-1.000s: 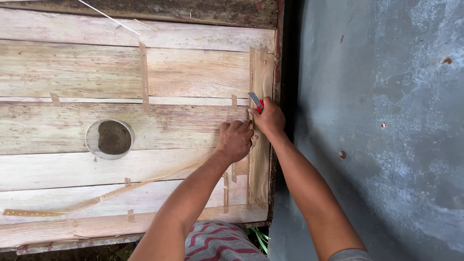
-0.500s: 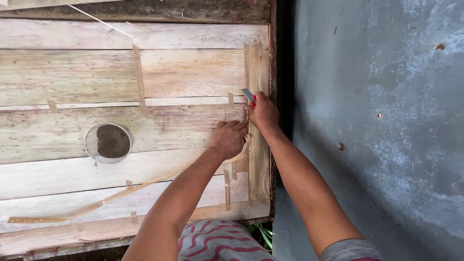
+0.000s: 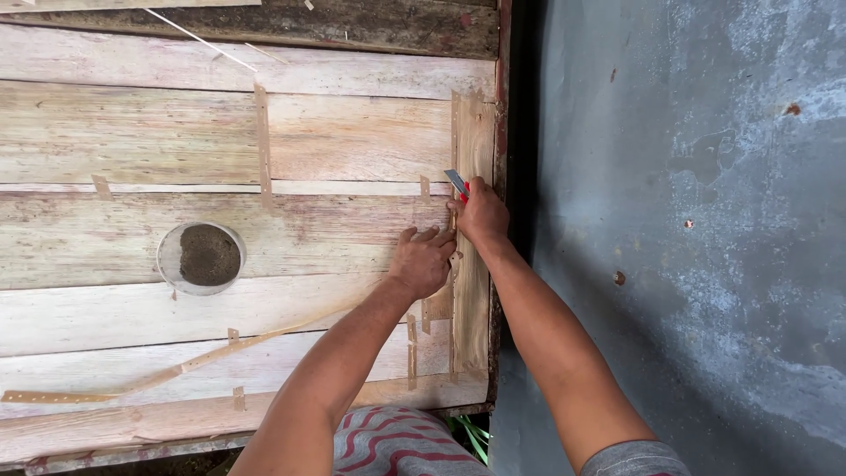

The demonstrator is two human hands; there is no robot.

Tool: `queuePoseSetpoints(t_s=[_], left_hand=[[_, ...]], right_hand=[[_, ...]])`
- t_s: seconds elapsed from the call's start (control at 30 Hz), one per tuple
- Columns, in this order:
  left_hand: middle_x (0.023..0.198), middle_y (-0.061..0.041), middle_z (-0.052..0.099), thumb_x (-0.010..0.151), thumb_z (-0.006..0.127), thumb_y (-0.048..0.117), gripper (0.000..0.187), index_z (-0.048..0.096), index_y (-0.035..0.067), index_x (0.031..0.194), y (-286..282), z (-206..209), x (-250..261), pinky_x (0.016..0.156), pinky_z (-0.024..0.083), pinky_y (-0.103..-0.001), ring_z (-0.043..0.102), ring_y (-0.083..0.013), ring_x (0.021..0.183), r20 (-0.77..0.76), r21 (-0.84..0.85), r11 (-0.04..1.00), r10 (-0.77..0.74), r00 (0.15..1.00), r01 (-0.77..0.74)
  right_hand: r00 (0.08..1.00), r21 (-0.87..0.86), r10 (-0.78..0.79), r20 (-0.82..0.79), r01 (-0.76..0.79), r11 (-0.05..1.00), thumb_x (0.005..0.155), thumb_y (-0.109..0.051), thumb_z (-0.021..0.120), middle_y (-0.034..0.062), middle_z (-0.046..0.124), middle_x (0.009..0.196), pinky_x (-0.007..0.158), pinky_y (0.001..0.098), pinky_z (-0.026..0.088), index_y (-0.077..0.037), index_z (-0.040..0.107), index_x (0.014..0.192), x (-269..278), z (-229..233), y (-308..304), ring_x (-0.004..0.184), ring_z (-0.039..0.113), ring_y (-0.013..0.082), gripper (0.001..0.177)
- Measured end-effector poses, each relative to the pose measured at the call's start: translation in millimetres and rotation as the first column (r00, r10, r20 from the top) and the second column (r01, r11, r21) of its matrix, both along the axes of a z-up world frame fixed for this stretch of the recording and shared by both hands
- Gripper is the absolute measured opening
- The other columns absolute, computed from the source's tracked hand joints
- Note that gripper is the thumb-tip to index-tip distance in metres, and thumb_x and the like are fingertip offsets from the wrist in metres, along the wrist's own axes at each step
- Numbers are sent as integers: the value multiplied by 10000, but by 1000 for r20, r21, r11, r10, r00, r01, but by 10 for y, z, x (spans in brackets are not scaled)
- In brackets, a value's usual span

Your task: Trimming excess wood veneer strips with a utility knife and applying adhesive to gaps on a wooden surface.

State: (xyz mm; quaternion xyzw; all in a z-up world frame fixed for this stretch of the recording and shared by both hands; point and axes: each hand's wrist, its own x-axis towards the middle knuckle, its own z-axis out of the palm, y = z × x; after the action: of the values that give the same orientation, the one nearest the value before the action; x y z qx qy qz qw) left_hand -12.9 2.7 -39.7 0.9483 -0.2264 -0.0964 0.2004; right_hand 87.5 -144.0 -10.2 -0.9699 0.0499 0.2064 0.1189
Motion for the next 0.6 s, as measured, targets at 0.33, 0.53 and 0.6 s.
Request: queuePoseSetpoints(t_s=[0.33, 0.53, 0.6], left_hand=[[1408, 63, 662, 926, 473, 271, 401, 734, 264, 1230, 88, 682, -578, 1125, 280, -761, 383, -457, 1472, -166, 55, 972, -217, 962, 229], [1373, 7, 676, 884, 491, 185, 402, 710, 240, 1217, 200, 74, -433, 1036, 523, -547, 605, -351, 1309, -36, -192, 980, -53, 998, 45], [1356, -12, 681, 894, 486, 171, 394, 701, 218, 1221, 204, -141, -439, 1028, 556, -478, 613, -327, 1306, -49, -245, 969, -2, 999, -10]], right_hand=[[999, 72, -35, 12, 34, 997, 877, -441, 789, 171, 703, 1007, 820, 520, 592, -83, 569, 1094, -15, -19, -113, 997, 729, 415, 473], [964, 457, -232, -129, 266, 849, 923, -266, 754, 74, 656, 625, 599, 320, 563, -84, 564, 897, 95, 241, -238, 574, 687, 221, 265], [995, 333, -86, -46, 96, 938, 747, -287, 910, 220, 681, 830, 755, 470, 562, -18, 575, 961, 41, 216, -225, 886, 725, 427, 479]])
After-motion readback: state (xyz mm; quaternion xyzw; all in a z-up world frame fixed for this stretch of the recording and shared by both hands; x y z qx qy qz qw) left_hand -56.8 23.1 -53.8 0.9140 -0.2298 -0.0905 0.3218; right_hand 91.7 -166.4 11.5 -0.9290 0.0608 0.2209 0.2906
